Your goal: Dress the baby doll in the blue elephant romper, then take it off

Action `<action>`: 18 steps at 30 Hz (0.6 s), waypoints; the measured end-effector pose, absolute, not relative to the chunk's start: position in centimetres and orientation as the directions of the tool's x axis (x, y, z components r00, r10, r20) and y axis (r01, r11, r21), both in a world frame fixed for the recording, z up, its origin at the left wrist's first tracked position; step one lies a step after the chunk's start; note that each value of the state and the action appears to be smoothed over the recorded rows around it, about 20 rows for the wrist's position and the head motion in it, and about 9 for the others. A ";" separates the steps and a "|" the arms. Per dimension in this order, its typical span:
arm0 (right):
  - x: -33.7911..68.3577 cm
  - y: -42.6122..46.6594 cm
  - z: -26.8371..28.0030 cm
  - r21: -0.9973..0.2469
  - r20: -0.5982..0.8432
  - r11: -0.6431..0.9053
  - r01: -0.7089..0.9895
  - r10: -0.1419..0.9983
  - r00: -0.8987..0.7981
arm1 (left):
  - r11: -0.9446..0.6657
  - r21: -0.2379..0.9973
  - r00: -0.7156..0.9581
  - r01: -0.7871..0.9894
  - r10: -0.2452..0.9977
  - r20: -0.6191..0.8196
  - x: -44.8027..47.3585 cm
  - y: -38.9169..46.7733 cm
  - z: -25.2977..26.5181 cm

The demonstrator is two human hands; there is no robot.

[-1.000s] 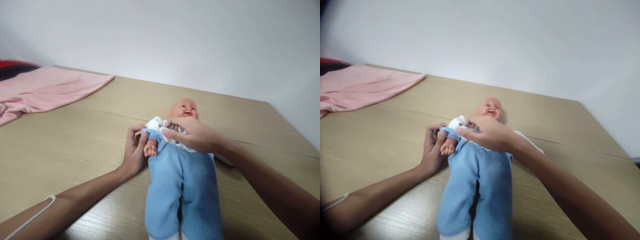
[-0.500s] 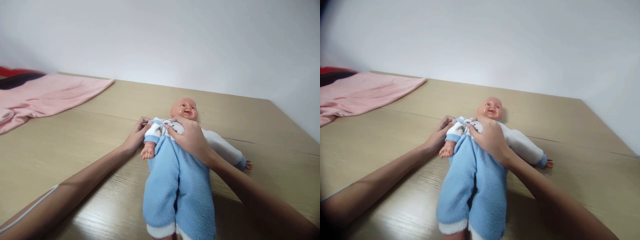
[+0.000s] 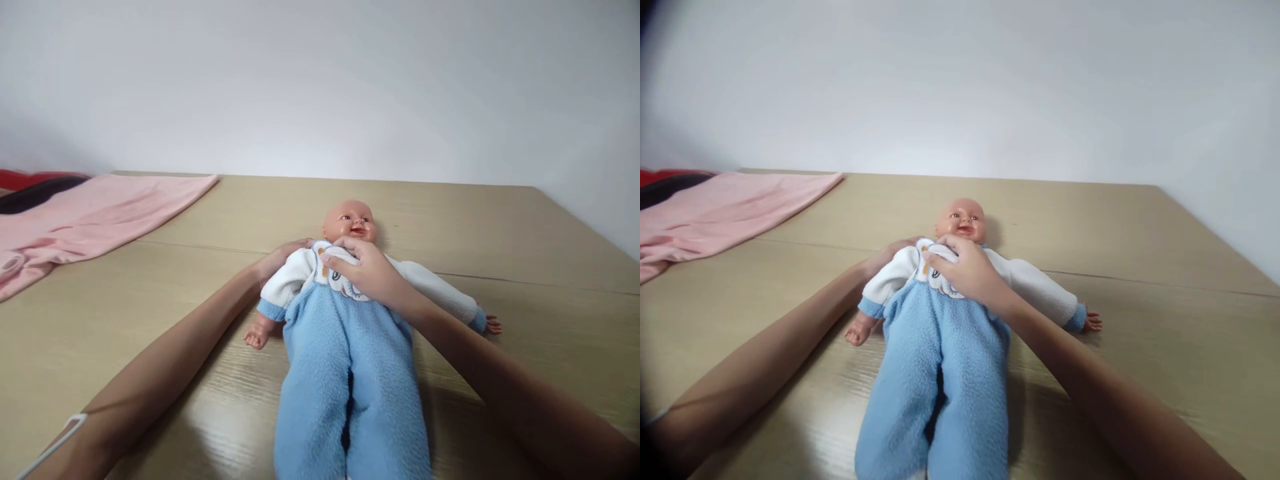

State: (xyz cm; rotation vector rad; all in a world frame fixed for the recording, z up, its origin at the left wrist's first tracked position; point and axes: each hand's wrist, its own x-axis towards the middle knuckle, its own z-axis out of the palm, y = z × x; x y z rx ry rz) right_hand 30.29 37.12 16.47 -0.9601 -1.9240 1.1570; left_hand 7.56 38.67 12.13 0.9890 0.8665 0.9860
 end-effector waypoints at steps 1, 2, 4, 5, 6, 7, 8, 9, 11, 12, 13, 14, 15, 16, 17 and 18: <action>30.3 37.1 16.4 -0.932 0.165 0.297 0.207 0.858 -0.487 | 0.222 0.942 0.322 -0.252 0.937 -0.134 7.5 38.5 12.2; 30.4 37.1 16.4 -0.955 0.145 0.249 0.162 0.866 -0.479 | 0.217 0.945 0.327 -0.245 0.936 -0.130 7.3 38.4 12.2; 30.7 37.1 16.5 -0.991 0.086 0.124 0.052 0.881 -0.466 | 0.203 0.952 0.337 -0.227 0.934 -0.119 7.0 38.0 12.3; 30.9 37.1 16.6 -0.998 0.050 0.056 0.000 0.885 -0.462 | 0.198 0.956 0.344 -0.216 0.932 -0.115 6.8 37.8 12.3; 31.2 37.1 16.7 -0.999 0.014 -0.007 -0.043 0.887 -0.462 | 0.197 0.959 0.351 -0.205 0.929 -0.116 6.7 37.7 12.4; 31.5 37.1 16.7 -0.995 -0.018 -0.059 -0.075 0.885 -0.465 | 0.202 0.959 0.356 -0.200 0.926 -0.121 6.6 37.8 12.5; 31.7 37.2 16.7 -0.991 -0.044 -0.100 -0.093 0.881 -0.471 | 0.220 0.954 0.365 -0.203 0.921 -0.135 6.5 37.9 12.5; 31.9 37.3 16.7 -0.987 -0.066 -0.129 -0.100 0.877 -0.476 | 0.245 0.945 0.375 -0.215 0.914 -0.152 6.5 38.2 12.6; 32.2 37.5 16.6 -0.985 -0.092 -0.151 -0.085 0.872 -0.481 | 0.305 0.921 0.406 -0.242 0.894 -0.190 6.7 39.1 12.7; 32.2 37.6 16.5 -0.988 -0.096 -0.143 -0.064 0.873 -0.478 | 0.337 0.909 0.428 -0.247 0.879 -0.210 6.9 39.6 12.7; 32.2 37.6 16.4 -0.992 -0.091 -0.123 -0.037 0.877 -0.471 | 0.366 0.898 0.452 -0.243 0.862 -0.229 7.0 40.0 12.7; 32.1 37.6 16.4 -0.996 -0.076 -0.089 -0.006 0.885 -0.459 | 0.390 0.891 0.474 -0.232 0.845 -0.247 7.2 40.5 12.6; 32.1 37.5 16.4 -0.999 -0.052 -0.043 0.030 0.896 -0.441 | 0.410 0.886 0.491 -0.217 0.830 -0.264 7.3 40.9 12.6; 32.1 37.4 16.5 -0.997 -0.019 0.012 0.071 0.906 -0.422 | 0.427 0.881 0.506 -0.205 0.816 -0.279 7.5 41.1 12.5; 32.2 37.3 16.6 -0.990 0.020 0.074 0.118 0.914 -0.406 | 0.437 0.878 0.517 -0.197 0.807 -0.286 7.6 41.3 12.5; 32.2 37.1 16.8 -0.974 0.060 0.140 0.177 0.916 -0.396 | 0.440 0.877 0.524 -0.194 0.802 -0.286 7.7 41.3 12.5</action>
